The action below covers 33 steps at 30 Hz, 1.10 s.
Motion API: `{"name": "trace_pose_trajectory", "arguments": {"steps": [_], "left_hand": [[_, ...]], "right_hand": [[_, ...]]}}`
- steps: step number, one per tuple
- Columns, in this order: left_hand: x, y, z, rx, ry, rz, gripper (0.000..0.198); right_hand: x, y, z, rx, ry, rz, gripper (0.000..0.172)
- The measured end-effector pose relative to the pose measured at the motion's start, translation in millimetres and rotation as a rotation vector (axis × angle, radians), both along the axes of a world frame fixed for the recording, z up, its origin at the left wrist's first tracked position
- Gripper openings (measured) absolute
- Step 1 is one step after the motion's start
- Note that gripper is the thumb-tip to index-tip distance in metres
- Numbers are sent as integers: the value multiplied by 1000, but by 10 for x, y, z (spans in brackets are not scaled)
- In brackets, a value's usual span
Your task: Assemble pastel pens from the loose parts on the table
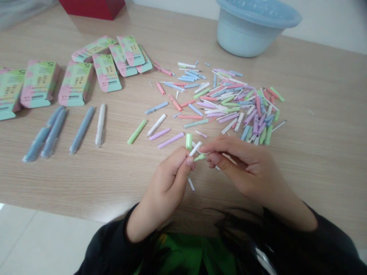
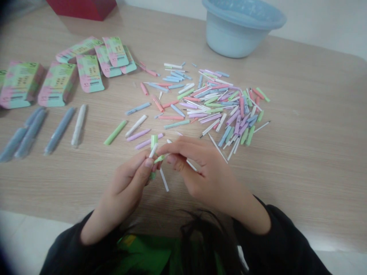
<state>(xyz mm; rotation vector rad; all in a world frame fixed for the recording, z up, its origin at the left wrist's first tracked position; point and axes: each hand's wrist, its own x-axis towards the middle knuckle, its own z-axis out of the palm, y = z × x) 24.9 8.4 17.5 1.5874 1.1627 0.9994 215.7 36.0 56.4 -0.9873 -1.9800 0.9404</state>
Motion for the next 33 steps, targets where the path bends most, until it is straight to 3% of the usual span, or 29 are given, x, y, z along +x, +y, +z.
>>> {"name": "trace_pose_trajectory", "arguments": {"steps": [5, 9, 12, 16, 18, 24, 27, 30, 33], "left_hand": [[-9, -12, -21, -62, -51, 48, 30], [-4, -29, -33, -154, -184, 76, 32], [20, -42, -24, -216, -250, 82, 33], [55, -56, -19, -218, -300, 95, 33], [61, -55, -30, -203, -334, 82, 33], [41, -34, -63, -204, -364, 24, 33], [33, -35, -56, -193, -320, 38, 32], [34, -40, -41, -161, -234, 49, 31], [38, -38, -24, -115, -151, 77, 30]], "right_hand": [[-19, 18, -11, -188, 74, -130, 19], [-69, -10, -66, -349, 169, -54, 9], [-115, -46, -117, -289, 151, -14, 15], [-188, -87, -190, -152, 103, -78, 14], [-227, -107, -231, -166, 160, -105, 8], [-305, -128, -267, -235, 296, -161, 14], [-318, -65, -239, -389, 379, -155, 7], [-302, 23, -219, -636, 485, -77, 18], [-228, 59, -164, -669, 472, -31, 19]]}}
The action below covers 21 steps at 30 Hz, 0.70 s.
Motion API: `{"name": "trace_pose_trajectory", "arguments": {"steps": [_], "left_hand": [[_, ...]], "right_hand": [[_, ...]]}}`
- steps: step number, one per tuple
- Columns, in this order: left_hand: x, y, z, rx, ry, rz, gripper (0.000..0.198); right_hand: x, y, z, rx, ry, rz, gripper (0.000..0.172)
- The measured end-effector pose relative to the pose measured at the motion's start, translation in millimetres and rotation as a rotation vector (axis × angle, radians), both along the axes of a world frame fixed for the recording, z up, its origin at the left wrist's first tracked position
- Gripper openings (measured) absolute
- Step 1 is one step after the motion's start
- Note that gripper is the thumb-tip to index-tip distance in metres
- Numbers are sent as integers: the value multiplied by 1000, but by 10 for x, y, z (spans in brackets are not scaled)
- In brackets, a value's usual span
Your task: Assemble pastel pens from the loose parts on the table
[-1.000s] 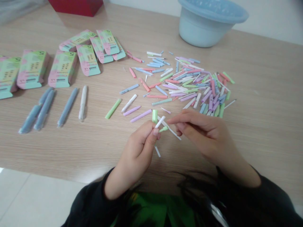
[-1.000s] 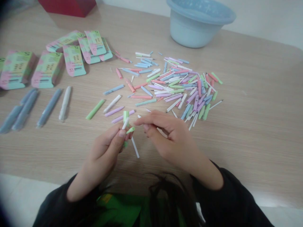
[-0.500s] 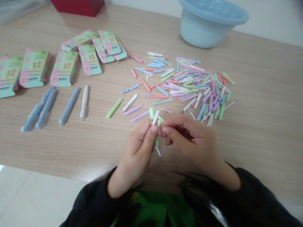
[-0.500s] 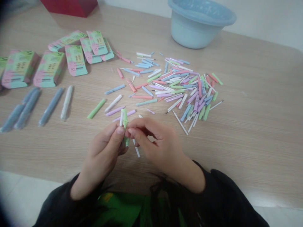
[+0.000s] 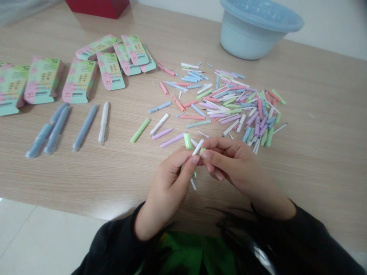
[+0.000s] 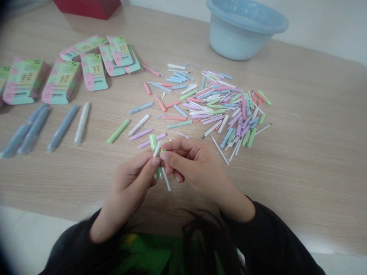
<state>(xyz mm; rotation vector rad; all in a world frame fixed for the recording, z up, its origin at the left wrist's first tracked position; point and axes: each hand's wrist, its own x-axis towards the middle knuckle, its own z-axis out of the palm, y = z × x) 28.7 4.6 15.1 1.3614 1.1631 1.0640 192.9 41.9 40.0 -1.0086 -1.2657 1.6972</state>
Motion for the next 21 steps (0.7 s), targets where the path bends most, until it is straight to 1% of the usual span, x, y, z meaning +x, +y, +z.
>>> {"name": "trace_pose_trajectory", "arguments": {"steps": [1, 3, 4, 5, 7, 9, 11, 17, 21], "left_hand": [[1, 3, 4, 7, 15, 26, 29], [2, 11, 8, 9, 23, 77, 27], [3, 15, 7, 5, 15, 89, 26], [3, 17, 5, -2, 1, 85, 25], [4, 18, -6, -16, -37, 42, 27], [2, 15, -20, -23, -75, -2, 29], [-4, 10, -34, -27, -98, -32, 30], [-42, 27, -38, -32, -105, -69, 29], [-69, 51, -21, -18, -67, -90, 28]], "right_hand": [[36, -5, 34, 50, -50, -18, 15], [112, -34, 117, 203, -221, -93, 5], [142, -51, 158, 289, -324, -128, 3], [164, -69, 194, 374, -425, -141, 6], [173, -95, 235, 531, -590, -86, 10], [142, -109, 235, 658, -677, 2, 14], [98, -116, 205, 740, -705, 44, 18], [47, -136, 60, 867, -658, 24, 28], [57, -139, 7, 889, -633, 48, 30]]}}
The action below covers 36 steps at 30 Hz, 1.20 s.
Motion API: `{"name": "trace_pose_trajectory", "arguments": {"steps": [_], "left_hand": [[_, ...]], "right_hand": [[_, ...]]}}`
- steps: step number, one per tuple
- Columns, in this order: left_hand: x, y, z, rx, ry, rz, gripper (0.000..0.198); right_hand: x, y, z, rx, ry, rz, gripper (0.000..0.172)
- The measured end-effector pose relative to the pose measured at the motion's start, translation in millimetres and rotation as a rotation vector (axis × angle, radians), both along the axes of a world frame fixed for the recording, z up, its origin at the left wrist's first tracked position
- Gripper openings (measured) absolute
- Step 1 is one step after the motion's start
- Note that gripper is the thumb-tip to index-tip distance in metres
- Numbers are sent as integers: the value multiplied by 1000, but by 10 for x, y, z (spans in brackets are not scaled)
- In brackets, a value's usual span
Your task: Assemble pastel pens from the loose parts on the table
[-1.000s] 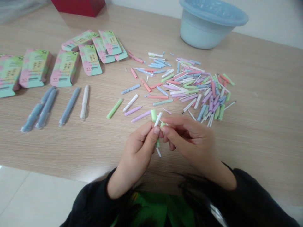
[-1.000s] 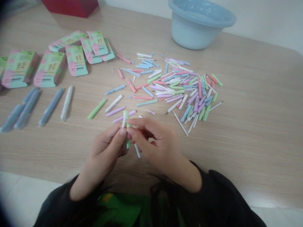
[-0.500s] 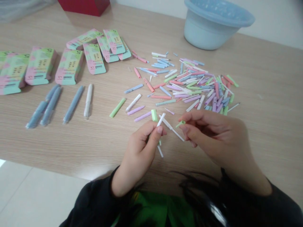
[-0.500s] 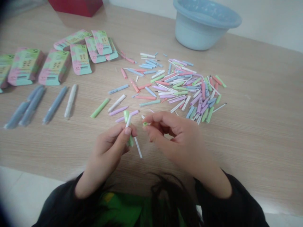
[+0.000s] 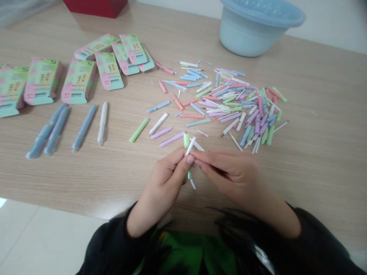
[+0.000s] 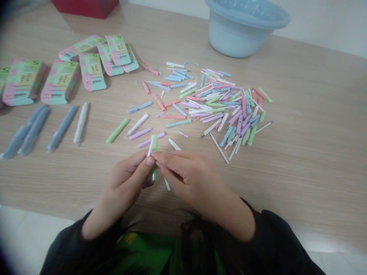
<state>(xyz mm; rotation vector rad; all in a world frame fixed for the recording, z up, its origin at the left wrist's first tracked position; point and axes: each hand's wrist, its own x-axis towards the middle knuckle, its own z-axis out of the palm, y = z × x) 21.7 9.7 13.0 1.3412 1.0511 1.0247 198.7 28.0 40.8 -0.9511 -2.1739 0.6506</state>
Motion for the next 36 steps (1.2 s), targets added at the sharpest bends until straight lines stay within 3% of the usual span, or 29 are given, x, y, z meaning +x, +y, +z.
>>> {"name": "trace_pose_trajectory", "arguments": {"steps": [14, 18, 22, 24, 29, 36], "left_hand": [[-8, 25, -7, 94, 152, 9, 28], [-19, 3, -26, 57, 128, 81, 30], [-30, -14, -26, -22, 75, 161, 33], [-35, -15, -18, -27, 65, 158, 33], [-35, -13, -5, 42, 95, 140, 30], [-32, -14, 20, 89, 171, 155, 29]], "right_hand": [[1, 3, -54, 151, -179, 0, 29], [55, 17, -10, -48, -122, -29, 29], [119, 40, 46, -356, 180, -125, 7], [130, 63, 48, -434, 312, -155, 6], [98, 99, 40, -514, 402, -148, 11], [89, 76, 55, -493, 396, -130, 17]]}}
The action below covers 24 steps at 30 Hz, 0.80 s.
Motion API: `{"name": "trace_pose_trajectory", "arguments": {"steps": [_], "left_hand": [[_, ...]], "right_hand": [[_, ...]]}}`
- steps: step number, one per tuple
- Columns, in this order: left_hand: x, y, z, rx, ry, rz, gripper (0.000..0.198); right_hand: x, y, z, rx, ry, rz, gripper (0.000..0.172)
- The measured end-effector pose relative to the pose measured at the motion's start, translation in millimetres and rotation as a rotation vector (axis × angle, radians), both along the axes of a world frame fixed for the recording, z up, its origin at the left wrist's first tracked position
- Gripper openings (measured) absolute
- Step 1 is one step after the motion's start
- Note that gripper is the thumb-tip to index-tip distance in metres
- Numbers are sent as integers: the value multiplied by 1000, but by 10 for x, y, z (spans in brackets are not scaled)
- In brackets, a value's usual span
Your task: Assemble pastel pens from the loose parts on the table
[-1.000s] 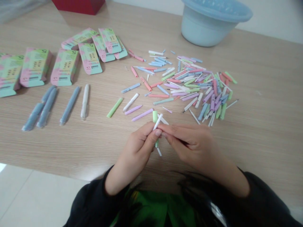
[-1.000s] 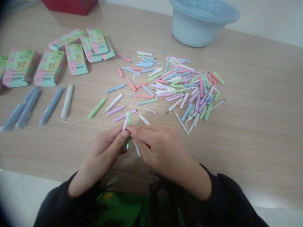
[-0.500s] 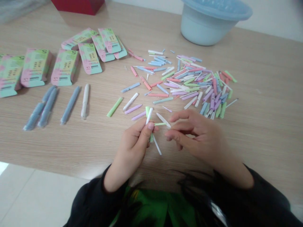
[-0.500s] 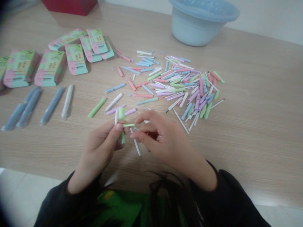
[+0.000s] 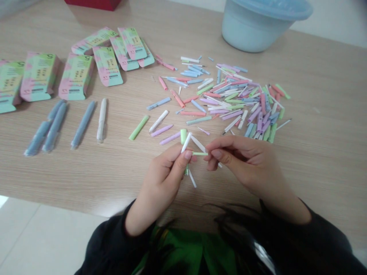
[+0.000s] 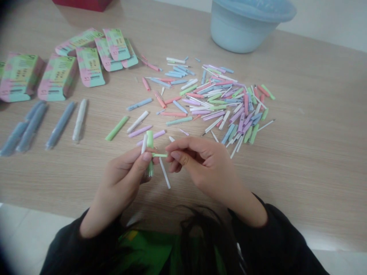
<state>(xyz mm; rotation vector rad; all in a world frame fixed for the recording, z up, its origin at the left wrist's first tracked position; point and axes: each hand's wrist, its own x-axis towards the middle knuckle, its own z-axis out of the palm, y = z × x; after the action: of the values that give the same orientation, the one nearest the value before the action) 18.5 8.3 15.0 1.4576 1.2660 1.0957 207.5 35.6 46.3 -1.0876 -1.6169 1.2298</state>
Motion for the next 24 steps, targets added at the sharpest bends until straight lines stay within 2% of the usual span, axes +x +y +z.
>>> {"name": "trace_pose_trajectory", "arguments": {"steps": [7, 12, 19, 24], "left_hand": [[1, -3, 10, -15, 36, 20, 29], [12, 7, 35, 78, 126, 18, 26], [1, 30, 39, 149, 131, -124, 28], [-14, 46, 17, 126, 89, -177, 30]], "right_hand": [[31, -19, -21, 62, -62, 14, 16], [56, -29, -22, 153, -158, 21, 18], [89, -31, -80, 209, -312, 184, 25], [31, -47, -129, 349, -421, 205, 28]]}}
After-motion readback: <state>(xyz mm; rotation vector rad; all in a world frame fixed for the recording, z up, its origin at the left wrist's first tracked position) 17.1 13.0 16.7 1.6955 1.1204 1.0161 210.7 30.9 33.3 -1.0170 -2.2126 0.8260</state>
